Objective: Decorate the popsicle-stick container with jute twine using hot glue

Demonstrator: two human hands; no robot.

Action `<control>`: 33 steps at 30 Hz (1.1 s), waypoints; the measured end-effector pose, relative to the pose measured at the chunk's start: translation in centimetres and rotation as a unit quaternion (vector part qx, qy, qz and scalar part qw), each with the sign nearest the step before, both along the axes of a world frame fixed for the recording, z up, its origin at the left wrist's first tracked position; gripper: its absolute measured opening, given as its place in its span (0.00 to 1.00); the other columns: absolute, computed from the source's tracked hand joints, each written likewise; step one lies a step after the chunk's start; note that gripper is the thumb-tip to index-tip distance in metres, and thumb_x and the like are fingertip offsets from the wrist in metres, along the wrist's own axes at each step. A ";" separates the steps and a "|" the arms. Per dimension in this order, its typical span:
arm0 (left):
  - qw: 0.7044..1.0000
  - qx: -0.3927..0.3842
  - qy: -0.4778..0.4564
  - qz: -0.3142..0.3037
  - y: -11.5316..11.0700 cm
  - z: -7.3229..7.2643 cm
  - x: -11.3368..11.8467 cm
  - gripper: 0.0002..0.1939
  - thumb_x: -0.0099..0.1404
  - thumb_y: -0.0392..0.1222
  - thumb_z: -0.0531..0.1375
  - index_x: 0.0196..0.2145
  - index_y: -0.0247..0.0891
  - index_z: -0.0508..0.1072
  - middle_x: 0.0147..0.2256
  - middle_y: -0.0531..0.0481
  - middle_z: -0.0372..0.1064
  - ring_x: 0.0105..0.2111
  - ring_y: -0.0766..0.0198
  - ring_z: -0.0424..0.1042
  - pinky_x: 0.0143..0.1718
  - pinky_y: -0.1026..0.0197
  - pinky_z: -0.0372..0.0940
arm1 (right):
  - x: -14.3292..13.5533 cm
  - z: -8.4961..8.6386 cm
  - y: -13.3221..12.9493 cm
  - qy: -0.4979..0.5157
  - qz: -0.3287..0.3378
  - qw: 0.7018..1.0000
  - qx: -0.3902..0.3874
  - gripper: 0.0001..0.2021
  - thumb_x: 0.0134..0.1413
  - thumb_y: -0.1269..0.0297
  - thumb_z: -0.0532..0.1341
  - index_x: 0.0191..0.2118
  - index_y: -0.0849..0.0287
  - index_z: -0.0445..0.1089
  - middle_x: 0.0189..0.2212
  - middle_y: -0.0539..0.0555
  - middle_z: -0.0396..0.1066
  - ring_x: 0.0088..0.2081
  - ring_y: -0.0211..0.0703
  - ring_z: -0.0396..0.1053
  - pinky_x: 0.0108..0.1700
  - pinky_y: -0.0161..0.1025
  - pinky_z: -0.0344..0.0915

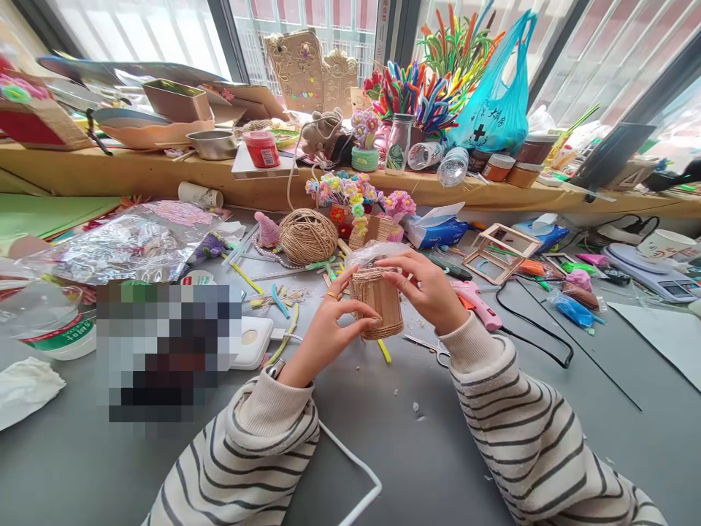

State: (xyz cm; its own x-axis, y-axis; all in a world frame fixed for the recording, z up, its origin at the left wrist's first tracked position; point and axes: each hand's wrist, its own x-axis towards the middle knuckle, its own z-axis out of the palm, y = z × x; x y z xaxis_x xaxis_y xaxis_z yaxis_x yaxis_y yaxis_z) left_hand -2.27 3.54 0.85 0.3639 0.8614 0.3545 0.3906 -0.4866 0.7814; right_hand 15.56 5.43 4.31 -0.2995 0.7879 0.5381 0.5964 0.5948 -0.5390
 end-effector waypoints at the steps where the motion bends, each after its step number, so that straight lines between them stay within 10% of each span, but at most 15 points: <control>1: 1.000 -0.001 -0.002 0.000 0.0 0.0 0.0 0.06 0.54 0.44 0.59 0.27 0.42 0.75 0.60 0.52 0.44 0.59 0.54 0.47 0.58 0.52 0.48 | -0.3 -0.1 0.1 0.000 0.003 1.000 -0.004 0.09 0.54 0.65 0.54 0.38 0.58 0.69 0.36 0.55 0.70 0.40 0.40 0.65 0.37 0.37 0.63; 11: 0.987 -0.018 -0.135 0.090 -0.2 0.3 -0.3 0.06 0.52 0.44 0.61 0.27 0.40 0.75 0.42 0.47 0.65 0.46 0.58 0.63 0.50 0.54 0.58 | 0.0 -0.7 0.5 0.040 -0.031 0.999 -0.007 0.08 0.54 0.66 0.54 0.33 0.58 0.70 0.32 0.53 0.72 0.36 0.41 0.67 0.37 0.39 0.62; 17: 0.927 -0.148 -0.327 0.109 0.2 0.1 -0.3 0.07 0.49 0.42 0.64 0.28 0.39 0.75 0.27 0.53 0.70 0.27 0.69 0.66 0.33 0.64 0.63 | 0.1 -1.2 0.8 0.052 -0.048 0.997 -0.006 0.08 0.53 0.66 0.54 0.33 0.59 0.70 0.33 0.54 0.72 0.36 0.40 0.67 0.39 0.39 0.62; 26: 0.857 -0.213 -0.456 0.108 0.2 1.7 -0.9 0.09 0.43 0.40 0.67 0.25 0.36 0.74 0.23 0.55 0.70 0.24 0.72 0.68 0.32 0.67 0.65 | 1.0 -1.5 1.1 0.118 -0.099 0.986 -0.061 0.09 0.50 0.62 0.56 0.32 0.61 0.71 0.31 0.54 0.72 0.32 0.40 0.66 0.33 0.36 0.62; 33: 0.891 -0.128 -0.430 0.076 -1.3 4.6 -0.8 0.13 0.45 0.35 0.66 0.28 0.39 0.67 0.20 0.59 0.67 0.22 0.71 0.69 0.26 0.68 0.66 | 0.9 -1.5 1.0 0.122 -0.119 0.984 -0.045 0.10 0.50 0.61 0.56 0.31 0.60 0.71 0.31 0.53 0.72 0.30 0.39 0.66 0.33 0.35 0.61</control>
